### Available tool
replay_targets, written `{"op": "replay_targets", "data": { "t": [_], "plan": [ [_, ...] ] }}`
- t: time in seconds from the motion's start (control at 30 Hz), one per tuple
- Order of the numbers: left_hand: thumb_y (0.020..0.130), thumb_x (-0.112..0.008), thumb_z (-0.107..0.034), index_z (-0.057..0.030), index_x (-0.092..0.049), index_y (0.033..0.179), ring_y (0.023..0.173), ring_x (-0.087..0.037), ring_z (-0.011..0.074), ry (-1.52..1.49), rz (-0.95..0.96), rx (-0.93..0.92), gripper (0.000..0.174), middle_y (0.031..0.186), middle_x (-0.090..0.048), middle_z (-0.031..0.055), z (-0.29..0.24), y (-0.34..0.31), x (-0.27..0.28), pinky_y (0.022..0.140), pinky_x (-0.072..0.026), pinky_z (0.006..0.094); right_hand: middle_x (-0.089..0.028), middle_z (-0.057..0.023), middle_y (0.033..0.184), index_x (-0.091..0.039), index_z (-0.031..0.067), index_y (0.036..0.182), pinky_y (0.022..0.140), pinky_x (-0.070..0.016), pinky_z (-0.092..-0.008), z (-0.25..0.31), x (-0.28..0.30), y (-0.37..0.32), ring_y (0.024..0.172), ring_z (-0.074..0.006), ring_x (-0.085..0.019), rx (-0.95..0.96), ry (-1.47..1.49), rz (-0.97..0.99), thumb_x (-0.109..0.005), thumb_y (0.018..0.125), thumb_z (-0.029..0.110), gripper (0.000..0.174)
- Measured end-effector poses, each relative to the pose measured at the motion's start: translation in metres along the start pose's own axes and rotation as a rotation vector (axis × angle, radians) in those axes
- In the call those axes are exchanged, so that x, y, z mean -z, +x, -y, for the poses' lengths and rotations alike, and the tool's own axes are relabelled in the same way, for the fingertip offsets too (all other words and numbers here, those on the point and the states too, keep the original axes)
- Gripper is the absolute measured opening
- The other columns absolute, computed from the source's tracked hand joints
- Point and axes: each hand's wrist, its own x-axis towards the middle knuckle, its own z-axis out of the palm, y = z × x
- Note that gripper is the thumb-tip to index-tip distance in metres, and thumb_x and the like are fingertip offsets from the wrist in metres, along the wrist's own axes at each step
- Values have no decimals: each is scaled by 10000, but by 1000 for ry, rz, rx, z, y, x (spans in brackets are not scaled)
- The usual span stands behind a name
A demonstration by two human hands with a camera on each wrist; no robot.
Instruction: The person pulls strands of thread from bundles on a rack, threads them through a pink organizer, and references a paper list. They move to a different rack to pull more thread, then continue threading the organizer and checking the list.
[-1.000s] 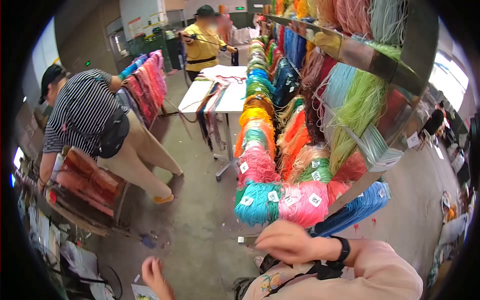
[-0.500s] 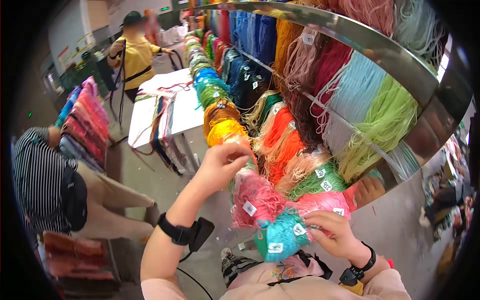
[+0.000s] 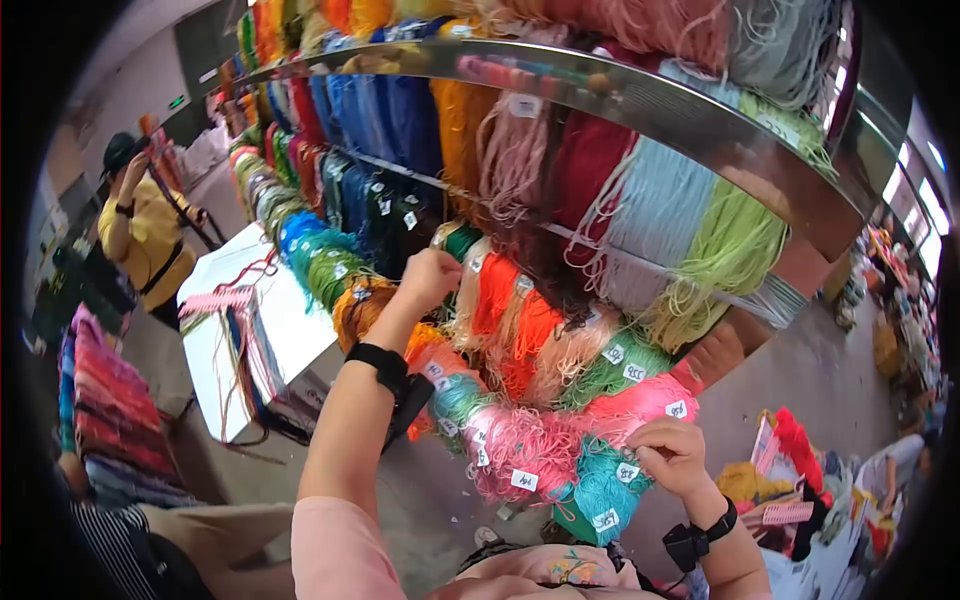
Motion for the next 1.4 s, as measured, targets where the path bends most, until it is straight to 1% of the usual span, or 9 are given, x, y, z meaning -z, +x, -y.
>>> {"op": "replay_targets", "data": {
  "t": [0.53,0.63,0.73,0.87,1.0,1.1,1.17,1.37,1.4],
  "plan": [
    [724,-564,-72,36,-591,755,536,-612,145,100,-21,-112,116,613,-605,100,10,13,-15,509,-464,249,-608,-86,705,-609,26,722,576,-463,-286,-6,-6,1,635,-209,-590,95,6,-106,-592,652,4,76],
    [788,-503,-85,5,-525,830,596,-621,148,-16,-28,-8,101,714,-607,88,13,10,-12,493,-455,245,-609,-84,704,-608,28,719,575,-463,-285,-6,-4,1,631,-208,-590,97,24,-99,-594,649,1,77],
    [845,-441,-106,-41,-448,889,621,-604,140,-432,-43,250,79,807,-587,76,4,4,-7,481,-439,229,-611,-82,702,-608,31,715,572,-461,-283,-5,-4,1,623,-206,-589,96,32,-90,-595,645,-3,79],
    [849,-446,-108,-56,-448,883,543,-533,105,-745,-15,336,62,790,-576,63,-5,-5,2,469,-413,201,-613,-80,699,-607,36,708,564,-458,-279,-4,-2,3,617,-201,-590,111,17,-88,-596,642,-6,79],
    [760,-559,-73,-20,-549,816,549,-520,84,-341,-53,185,77,662,-562,30,8,3,-3,458,-391,195,-615,-78,700,-607,36,706,559,-456,-277,-4,-1,4,619,-200,-591,101,34,-68,-596,644,-5,76],
    [714,-629,-104,15,-623,828,564,-557,97,14,-73,22,164,662,-595,58,-2,1,-6,510,-445,234,-616,-77,703,-608,35,709,559,-456,-277,-7,-2,2,619,-201,-590,103,46,-58,-593,647,-6,75],
    [705,-642,-135,20,-637,802,549,-579,114,68,-39,-14,183,663,-613,81,3,10,-8,523,-457,246,-617,-78,705,-612,36,713,564,-457,-276,-6,-1,3,628,-201,-590,98,42,-44,-590,653,-9,78],
    [781,-557,-142,3,-571,804,525,-567,116,-207,24,129,148,639,-584,37,4,9,0,449,-416,227,-605,-102,800,-604,11,803,624,-467,-300,34,22,36,723,-226,-589,-99,-14,158,-563,700,-14,113],
    [791,-543,-139,-2,-560,801,524,-564,111,-313,20,153,139,643,-580,33,3,6,2,442,-410,222,-595,-114,838,-590,3,849,643,-466,-315,48,23,54,752,-243,-584,35,-47,228,-555,713,-5,140]
  ]
}}
